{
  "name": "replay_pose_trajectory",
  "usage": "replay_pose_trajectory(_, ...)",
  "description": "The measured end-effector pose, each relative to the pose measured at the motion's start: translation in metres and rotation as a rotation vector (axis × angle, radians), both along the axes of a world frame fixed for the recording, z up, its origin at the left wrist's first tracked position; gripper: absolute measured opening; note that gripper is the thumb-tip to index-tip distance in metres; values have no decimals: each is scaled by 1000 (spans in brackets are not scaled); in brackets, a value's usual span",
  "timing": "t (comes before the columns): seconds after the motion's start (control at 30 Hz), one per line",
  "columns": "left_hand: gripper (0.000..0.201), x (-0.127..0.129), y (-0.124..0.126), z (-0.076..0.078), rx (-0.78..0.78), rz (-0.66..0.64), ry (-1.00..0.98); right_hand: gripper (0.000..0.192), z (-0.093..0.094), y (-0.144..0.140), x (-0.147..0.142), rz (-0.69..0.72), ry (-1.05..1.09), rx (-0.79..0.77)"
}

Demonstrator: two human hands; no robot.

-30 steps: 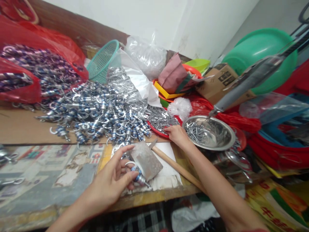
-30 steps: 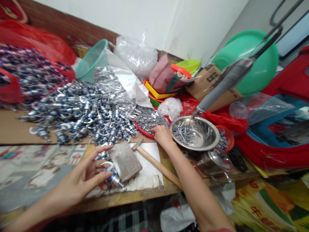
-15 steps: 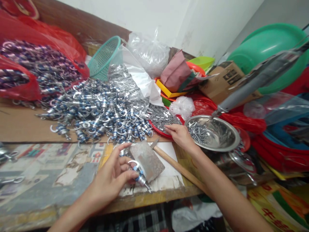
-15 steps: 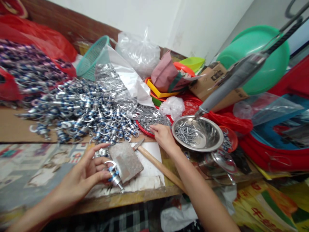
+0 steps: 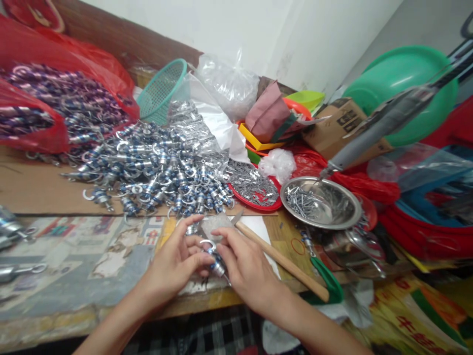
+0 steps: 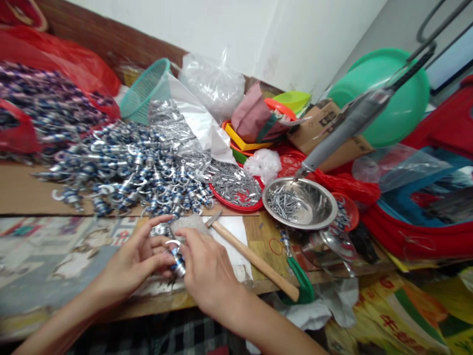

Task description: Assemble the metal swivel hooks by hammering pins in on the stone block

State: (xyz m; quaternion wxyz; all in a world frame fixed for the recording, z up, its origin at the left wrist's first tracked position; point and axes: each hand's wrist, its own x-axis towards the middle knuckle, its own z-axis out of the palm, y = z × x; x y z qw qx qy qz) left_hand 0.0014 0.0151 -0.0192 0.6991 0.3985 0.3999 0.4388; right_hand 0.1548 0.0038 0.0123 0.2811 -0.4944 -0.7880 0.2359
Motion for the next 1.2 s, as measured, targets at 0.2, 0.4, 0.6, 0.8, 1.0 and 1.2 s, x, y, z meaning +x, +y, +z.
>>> replay_pose_trajectory(0.2, 68, 1, 0, 4, -30, 6, 14, 28, 8, 7, 23, 201, -251, 113)
replay_pose_trajectory(0.4, 66, -1, 0, 3, 2, -12, 19, 25, 15, 14, 18, 303, -133, 17)
replay_pose_trajectory(0.6, 67, -1, 0, 2, 3, -18, 22, 15, 11, 20, 4, 82, 34, -162)
replay_pose_trajectory(0.8, 68, -1, 1, 2, 13, -13, 35, 10, 5, 15, -3, 8, -22, -54)
replay_pose_trajectory(1.0, 68, 0, 0, 5, -12, 1, 48, 10, -1, 13, 27, -133, 102, 76)
replay_pose_trajectory(1.2, 69, 0, 1, 5, -1, 5, 64, 24, -30, 10, 91, -243, -337, -88)
